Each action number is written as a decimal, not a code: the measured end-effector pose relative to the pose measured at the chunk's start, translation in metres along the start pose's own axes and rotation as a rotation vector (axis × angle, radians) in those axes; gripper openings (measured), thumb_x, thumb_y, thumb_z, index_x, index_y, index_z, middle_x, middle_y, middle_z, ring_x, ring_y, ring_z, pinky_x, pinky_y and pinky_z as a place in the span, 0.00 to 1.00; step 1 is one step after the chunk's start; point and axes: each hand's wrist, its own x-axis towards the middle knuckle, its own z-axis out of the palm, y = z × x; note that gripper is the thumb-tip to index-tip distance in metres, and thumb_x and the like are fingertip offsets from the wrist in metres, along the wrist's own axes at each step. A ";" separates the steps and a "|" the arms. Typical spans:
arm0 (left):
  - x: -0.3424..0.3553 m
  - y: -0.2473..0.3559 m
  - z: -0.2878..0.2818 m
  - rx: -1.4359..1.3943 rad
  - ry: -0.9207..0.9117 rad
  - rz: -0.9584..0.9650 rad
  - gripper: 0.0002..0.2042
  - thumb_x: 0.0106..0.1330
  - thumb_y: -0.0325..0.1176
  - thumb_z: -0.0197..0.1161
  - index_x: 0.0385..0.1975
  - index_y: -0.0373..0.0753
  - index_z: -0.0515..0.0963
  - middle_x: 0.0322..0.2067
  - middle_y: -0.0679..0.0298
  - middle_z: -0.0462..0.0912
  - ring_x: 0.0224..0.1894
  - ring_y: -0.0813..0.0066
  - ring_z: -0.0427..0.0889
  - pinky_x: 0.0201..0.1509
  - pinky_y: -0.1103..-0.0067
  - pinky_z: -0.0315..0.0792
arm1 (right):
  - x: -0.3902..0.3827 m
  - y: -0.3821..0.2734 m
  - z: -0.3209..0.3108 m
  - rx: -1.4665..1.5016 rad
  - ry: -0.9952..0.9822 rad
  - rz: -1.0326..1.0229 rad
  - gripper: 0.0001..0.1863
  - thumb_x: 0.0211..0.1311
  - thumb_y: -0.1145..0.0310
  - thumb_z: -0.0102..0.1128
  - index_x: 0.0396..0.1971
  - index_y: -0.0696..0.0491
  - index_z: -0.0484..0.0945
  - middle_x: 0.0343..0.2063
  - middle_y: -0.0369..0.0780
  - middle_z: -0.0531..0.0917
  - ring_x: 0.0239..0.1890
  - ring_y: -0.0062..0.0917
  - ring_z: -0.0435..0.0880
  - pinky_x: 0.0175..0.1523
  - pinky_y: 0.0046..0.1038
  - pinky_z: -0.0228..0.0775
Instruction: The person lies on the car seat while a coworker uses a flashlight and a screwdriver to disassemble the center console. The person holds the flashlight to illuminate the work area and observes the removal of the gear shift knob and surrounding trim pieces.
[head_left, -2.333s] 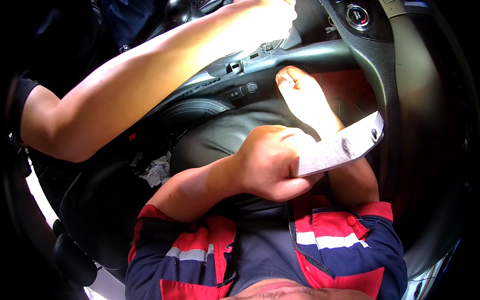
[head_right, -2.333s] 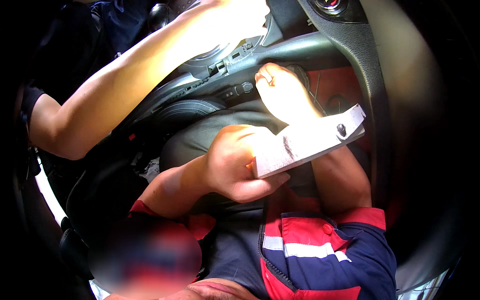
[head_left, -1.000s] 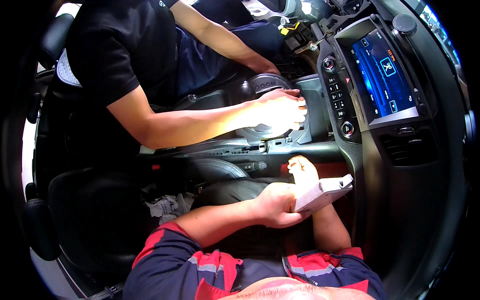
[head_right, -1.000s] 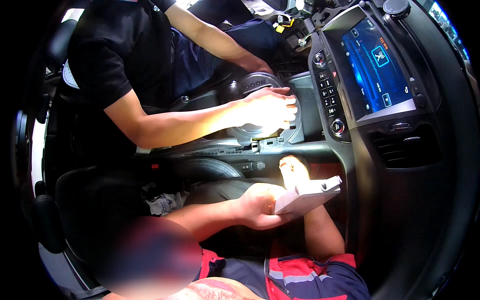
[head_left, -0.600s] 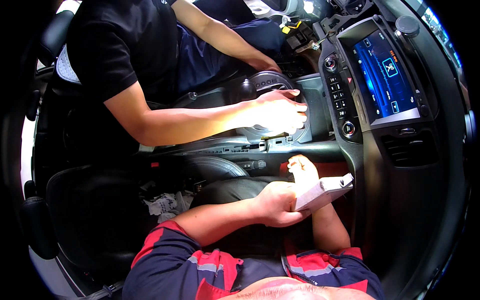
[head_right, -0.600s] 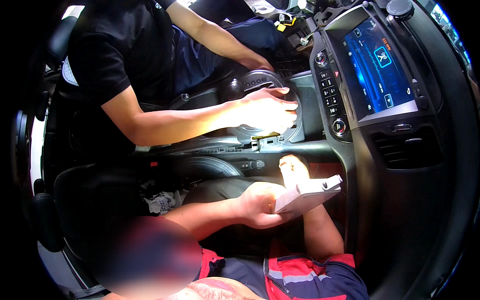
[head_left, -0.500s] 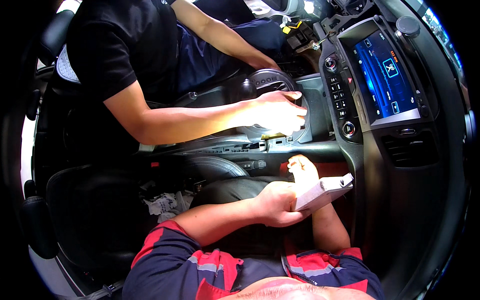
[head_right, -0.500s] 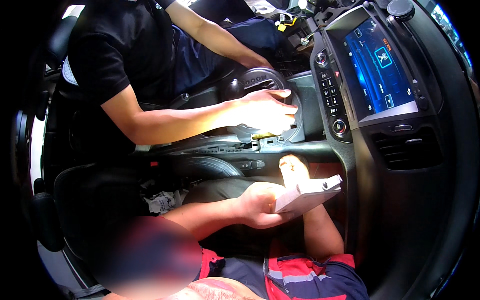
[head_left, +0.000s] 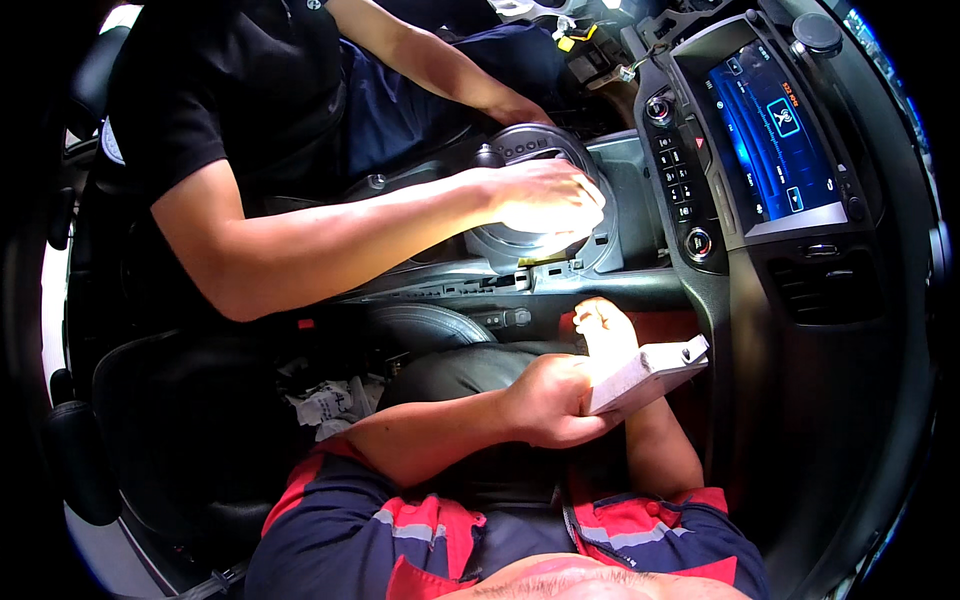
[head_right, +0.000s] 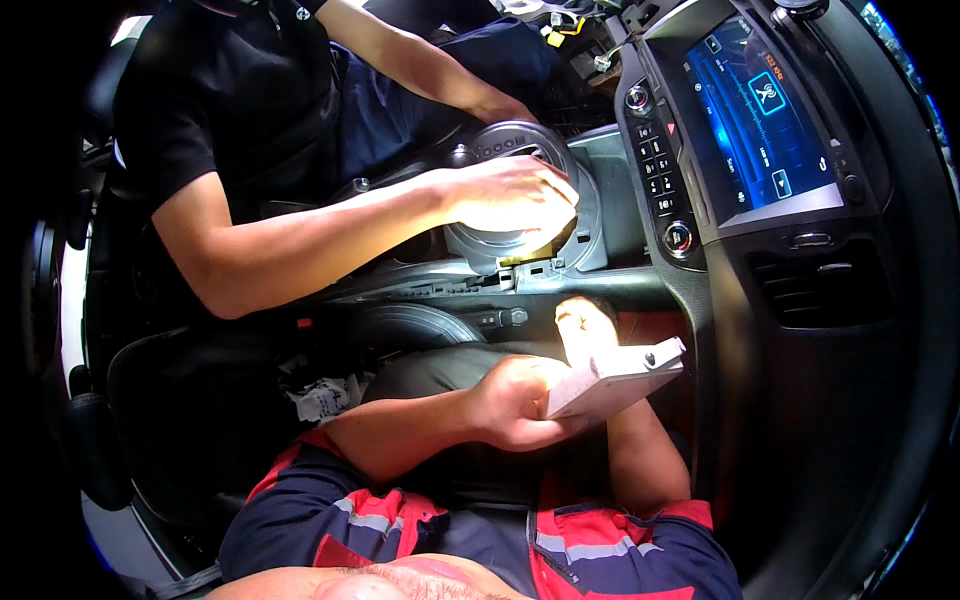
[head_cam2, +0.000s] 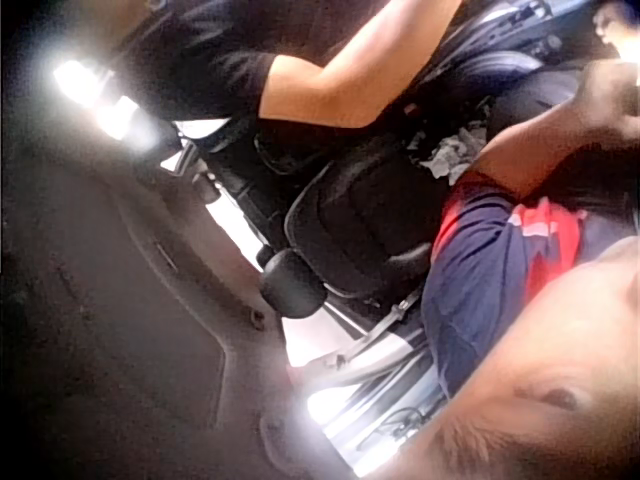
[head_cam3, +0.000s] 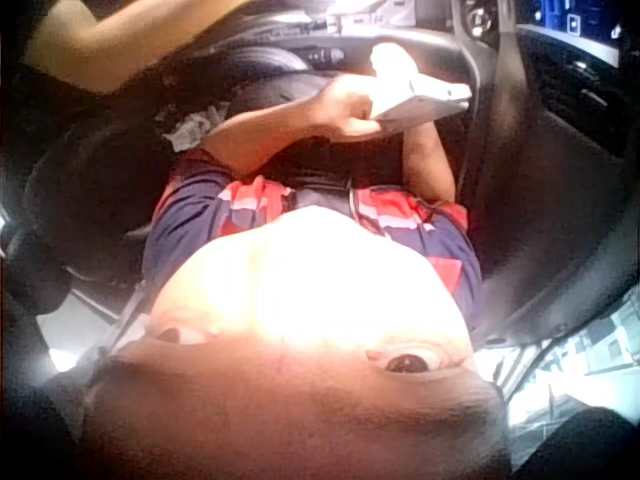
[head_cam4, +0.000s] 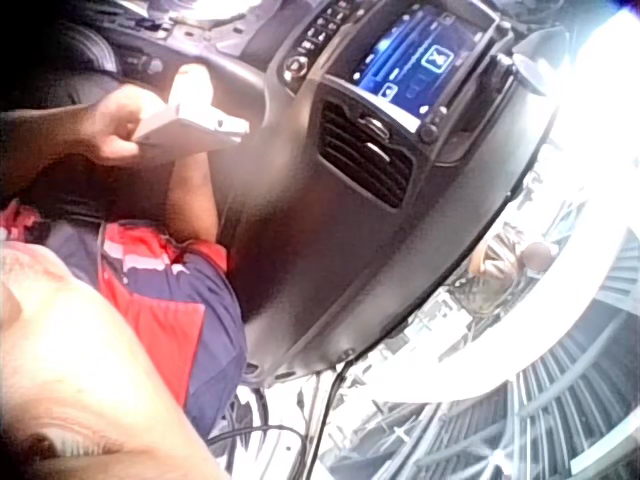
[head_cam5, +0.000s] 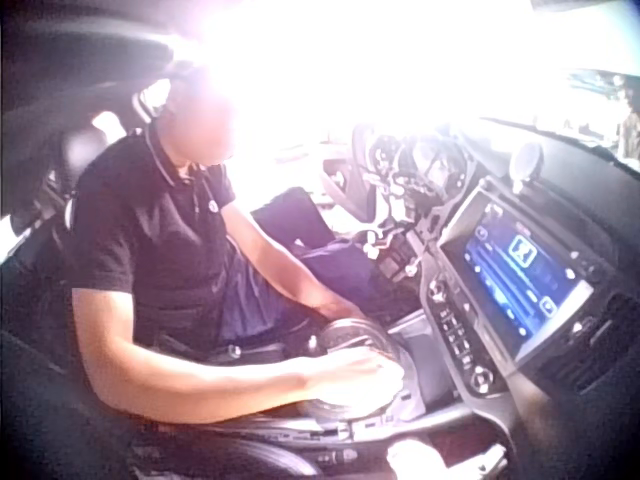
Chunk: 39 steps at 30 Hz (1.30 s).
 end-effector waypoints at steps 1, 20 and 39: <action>0.000 0.000 -0.001 -0.005 -0.019 -0.001 0.10 0.52 0.35 0.66 0.28 0.37 0.74 0.24 0.52 0.76 0.29 0.50 0.78 0.33 0.66 0.72 | 0.000 0.000 0.000 0.013 -0.002 0.008 0.05 0.67 0.75 0.51 0.34 0.56 0.76 0.28 0.32 0.75 0.31 0.14 0.71 0.39 0.18 0.67; 0.003 0.004 -0.003 -0.087 -0.007 -0.009 0.06 0.54 0.28 0.66 0.31 0.36 0.79 0.28 0.56 0.80 0.30 0.61 0.82 0.35 0.74 0.74 | -0.004 -0.003 0.003 0.164 0.028 0.113 0.06 0.65 0.75 0.50 0.37 0.59 0.76 0.31 0.34 0.77 0.34 0.15 0.72 0.41 0.18 0.68; 0.004 0.001 0.003 -0.180 -0.020 -0.103 0.06 0.56 0.32 0.65 0.30 0.38 0.78 0.25 0.56 0.79 0.28 0.57 0.80 0.32 0.72 0.73 | -0.004 -0.025 -0.009 -0.253 -0.078 -0.411 0.07 0.64 0.73 0.52 0.38 0.60 0.75 0.33 0.41 0.77 0.38 0.24 0.76 0.45 0.25 0.70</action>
